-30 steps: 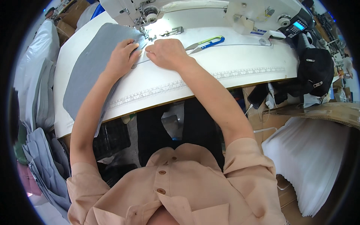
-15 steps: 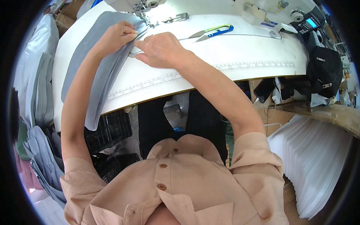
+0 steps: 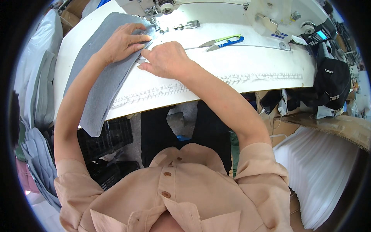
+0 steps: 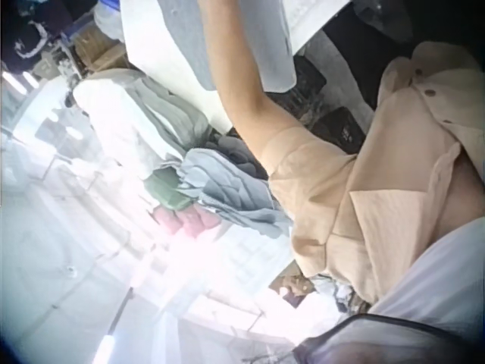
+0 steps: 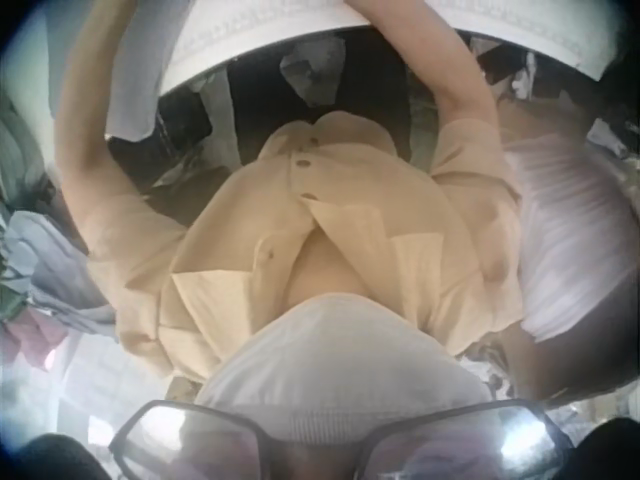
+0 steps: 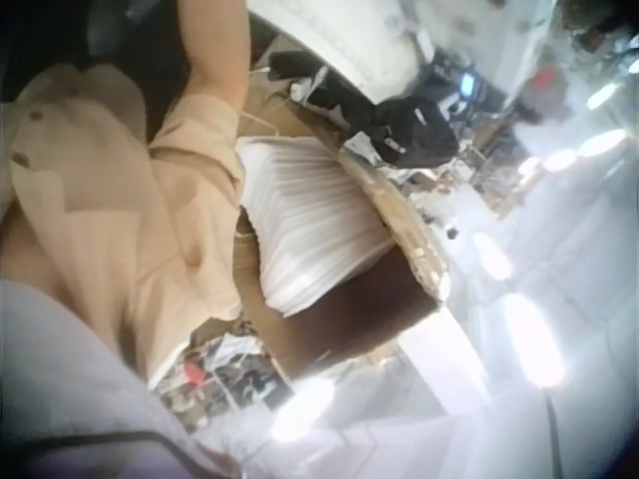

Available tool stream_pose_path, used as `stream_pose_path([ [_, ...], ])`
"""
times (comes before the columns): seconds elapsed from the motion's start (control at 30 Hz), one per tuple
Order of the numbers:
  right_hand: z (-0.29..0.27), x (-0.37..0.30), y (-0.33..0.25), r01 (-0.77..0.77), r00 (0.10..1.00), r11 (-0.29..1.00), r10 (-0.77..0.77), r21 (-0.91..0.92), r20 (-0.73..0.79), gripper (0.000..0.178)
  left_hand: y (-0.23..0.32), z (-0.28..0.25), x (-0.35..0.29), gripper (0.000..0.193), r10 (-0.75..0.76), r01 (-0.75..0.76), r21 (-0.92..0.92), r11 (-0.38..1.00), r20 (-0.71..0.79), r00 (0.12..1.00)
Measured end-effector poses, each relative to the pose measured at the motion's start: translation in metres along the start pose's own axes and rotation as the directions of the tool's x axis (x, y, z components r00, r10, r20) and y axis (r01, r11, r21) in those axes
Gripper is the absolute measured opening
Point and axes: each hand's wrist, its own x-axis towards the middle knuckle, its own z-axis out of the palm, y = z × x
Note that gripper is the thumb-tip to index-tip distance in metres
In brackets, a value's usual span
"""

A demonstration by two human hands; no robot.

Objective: Sewing a fabric sleeve for electronic devices using an industrial sewing machine.

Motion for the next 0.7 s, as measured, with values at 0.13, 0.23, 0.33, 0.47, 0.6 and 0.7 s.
stream_pose_path([
  [0.13,0.0,-0.001,0.001,0.022,0.998,1.0,-0.022,0.0,-0.065,0.028,-0.011,0.025,-0.008,0.03,0.172,-0.16,0.078,0.984,-0.191,0.967],
  [0.23,0.005,-0.004,0.008,0.027,0.995,1.0,-0.026,0.009,-0.092,0.021,0.003,0.031,-0.015,0.031,0.019,-0.013,0.034,0.999,-0.172,0.985],
  [0.33,0.009,-0.008,0.017,0.074,0.978,0.996,-0.063,0.05,-0.197,0.016,0.021,0.032,-0.02,0.031,-0.067,0.074,0.031,0.997,-0.185,0.981],
  [0.47,0.012,-0.009,0.025,0.088,0.954,0.99,-0.052,0.112,-0.295,0.016,0.034,0.036,-0.02,0.028,-0.179,0.187,0.008,0.982,-0.245,0.953],
  [0.6,0.007,-0.011,0.04,0.012,0.981,0.989,0.017,0.148,-0.192,0.018,0.051,0.038,-0.013,0.027,-0.269,0.272,-0.026,0.962,-0.276,0.923],
  [0.7,0.005,-0.012,0.048,-0.032,0.981,0.994,0.052,0.107,-0.187,0.021,0.059,0.045,-0.005,0.027,-0.308,0.309,-0.046,0.95,-0.295,0.904],
])
